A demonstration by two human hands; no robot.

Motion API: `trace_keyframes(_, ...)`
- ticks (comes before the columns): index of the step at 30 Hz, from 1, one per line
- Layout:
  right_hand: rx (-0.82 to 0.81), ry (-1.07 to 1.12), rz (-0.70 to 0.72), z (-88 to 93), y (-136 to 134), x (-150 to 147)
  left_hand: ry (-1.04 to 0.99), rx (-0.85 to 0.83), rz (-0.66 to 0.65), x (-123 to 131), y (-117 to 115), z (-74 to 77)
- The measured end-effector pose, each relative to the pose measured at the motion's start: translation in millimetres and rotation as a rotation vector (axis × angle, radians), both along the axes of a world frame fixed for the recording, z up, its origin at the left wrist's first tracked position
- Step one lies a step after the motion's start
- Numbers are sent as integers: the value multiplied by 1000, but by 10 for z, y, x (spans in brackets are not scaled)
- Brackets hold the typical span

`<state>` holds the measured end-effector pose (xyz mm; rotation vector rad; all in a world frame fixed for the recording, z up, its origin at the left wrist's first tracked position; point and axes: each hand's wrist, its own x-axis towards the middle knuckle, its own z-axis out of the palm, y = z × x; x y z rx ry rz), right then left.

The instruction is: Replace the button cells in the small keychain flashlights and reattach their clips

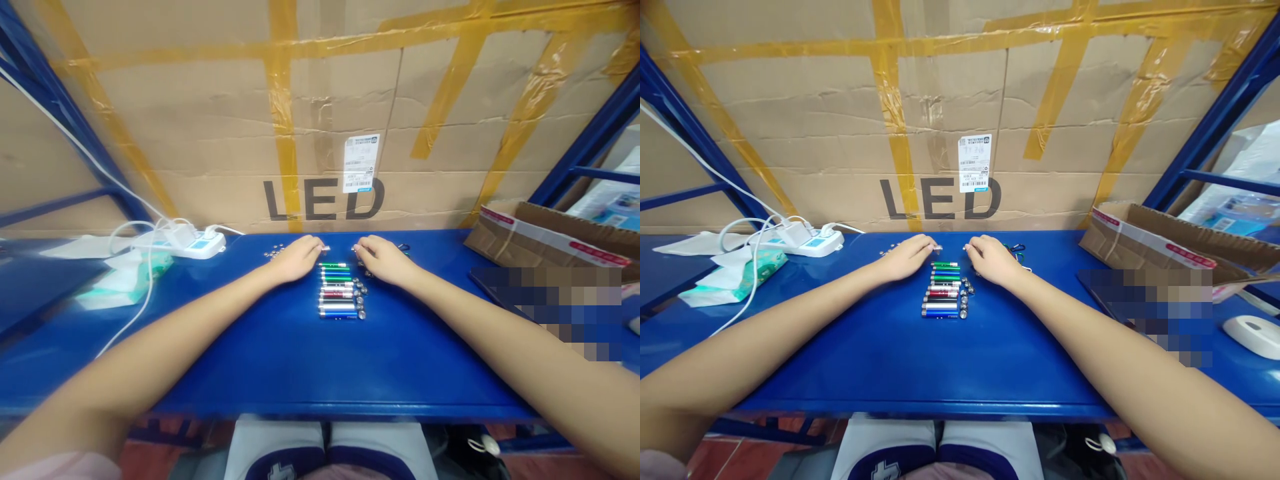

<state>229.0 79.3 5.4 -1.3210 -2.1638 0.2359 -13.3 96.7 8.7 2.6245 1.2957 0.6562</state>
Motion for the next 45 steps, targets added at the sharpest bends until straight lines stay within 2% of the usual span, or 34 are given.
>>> trace_keyframes(5, -14, -30, -13, -58, 45, -1, -79, 17, -22, 188, -107, -64)
trace_keyframes(13, -50, -67, -94, -103, 95, 3, -91, -30, -36, 135, -53, -115)
trace_keyframes(19, -52, -68, -152, -116, 113, 32, -69, -22, -71, 130, -140, -102)
trace_keyframes(24, -72, -35, -141, -62, 108, 93, -129, -110, -94, 93, -150, -113)
trace_keyframes(29, -124, -45, -37, 31, 26, 135, -180, -275, -41, 77, -135, -92)
trace_keyframes(32, -77, -117, 95, 34, -17, 133, -147, -312, -11, 70, -159, -70)
trace_keyframes(34, -38, -146, 126, 20, -26, 124, -149, -314, 29, 66, -188, -66)
trace_keyframes(38, -64, -107, 96, -1, -10, 100, -202, -340, 114, 64, -276, -83)
trace_keyframes(45, -98, 31, -5, -32, 6, 54, -264, -339, 135, 61, -451, -115)
